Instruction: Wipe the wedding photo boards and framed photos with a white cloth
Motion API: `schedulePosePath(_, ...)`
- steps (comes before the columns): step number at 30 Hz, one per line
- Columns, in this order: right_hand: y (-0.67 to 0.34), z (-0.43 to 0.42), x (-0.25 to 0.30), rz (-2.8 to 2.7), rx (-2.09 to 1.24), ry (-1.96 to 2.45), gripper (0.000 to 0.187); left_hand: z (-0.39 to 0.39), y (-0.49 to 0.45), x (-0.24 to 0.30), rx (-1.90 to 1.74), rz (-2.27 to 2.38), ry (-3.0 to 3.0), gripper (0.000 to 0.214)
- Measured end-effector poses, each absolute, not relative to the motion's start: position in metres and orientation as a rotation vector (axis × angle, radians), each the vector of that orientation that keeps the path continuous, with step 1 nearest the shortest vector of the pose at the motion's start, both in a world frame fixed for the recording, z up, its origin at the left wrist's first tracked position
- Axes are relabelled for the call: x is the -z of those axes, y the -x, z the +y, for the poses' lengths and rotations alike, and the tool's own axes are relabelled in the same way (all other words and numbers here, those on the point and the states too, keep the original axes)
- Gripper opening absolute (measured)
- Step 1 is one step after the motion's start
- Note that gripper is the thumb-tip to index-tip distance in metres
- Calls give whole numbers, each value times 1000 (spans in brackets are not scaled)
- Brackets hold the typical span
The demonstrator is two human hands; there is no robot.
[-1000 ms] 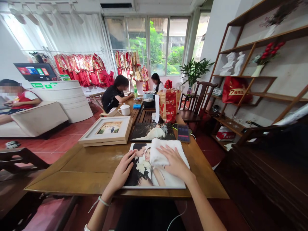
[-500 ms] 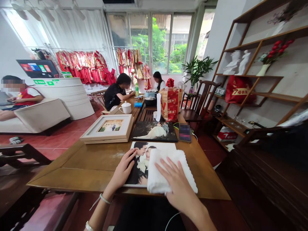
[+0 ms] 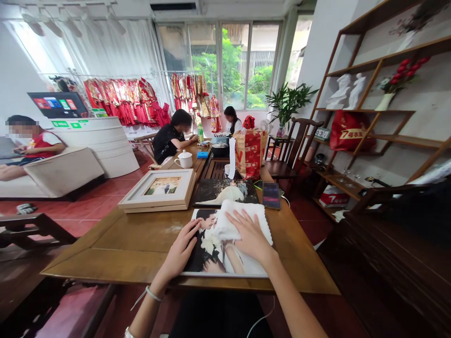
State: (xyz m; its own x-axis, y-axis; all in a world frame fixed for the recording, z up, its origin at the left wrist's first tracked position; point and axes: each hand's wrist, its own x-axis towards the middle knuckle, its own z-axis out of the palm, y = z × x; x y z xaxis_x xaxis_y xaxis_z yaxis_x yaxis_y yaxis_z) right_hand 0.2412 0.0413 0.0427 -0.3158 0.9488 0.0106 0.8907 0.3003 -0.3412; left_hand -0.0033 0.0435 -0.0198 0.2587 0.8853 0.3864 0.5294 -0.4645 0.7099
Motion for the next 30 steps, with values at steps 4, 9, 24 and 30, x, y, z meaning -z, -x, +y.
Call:
schedulePosePath(4,-231,49,-44,-2346,-363,1745,66,43,3,18,-1068,1284,-2086,45)
schedulePosePath(9,-223,-2,-38,-2412,-334,1644,72,41,3,17,-1079,1293,-2054,44)
schedulePosePath(24,-216,7,-46,-2309,-432,1750,67,40,3,13,-1077,1299,-2036,44)
schedulePosePath(30,-185,8,-46,-2405,-389,1675,72,40,4,11,-1053,1321,-1926,42)
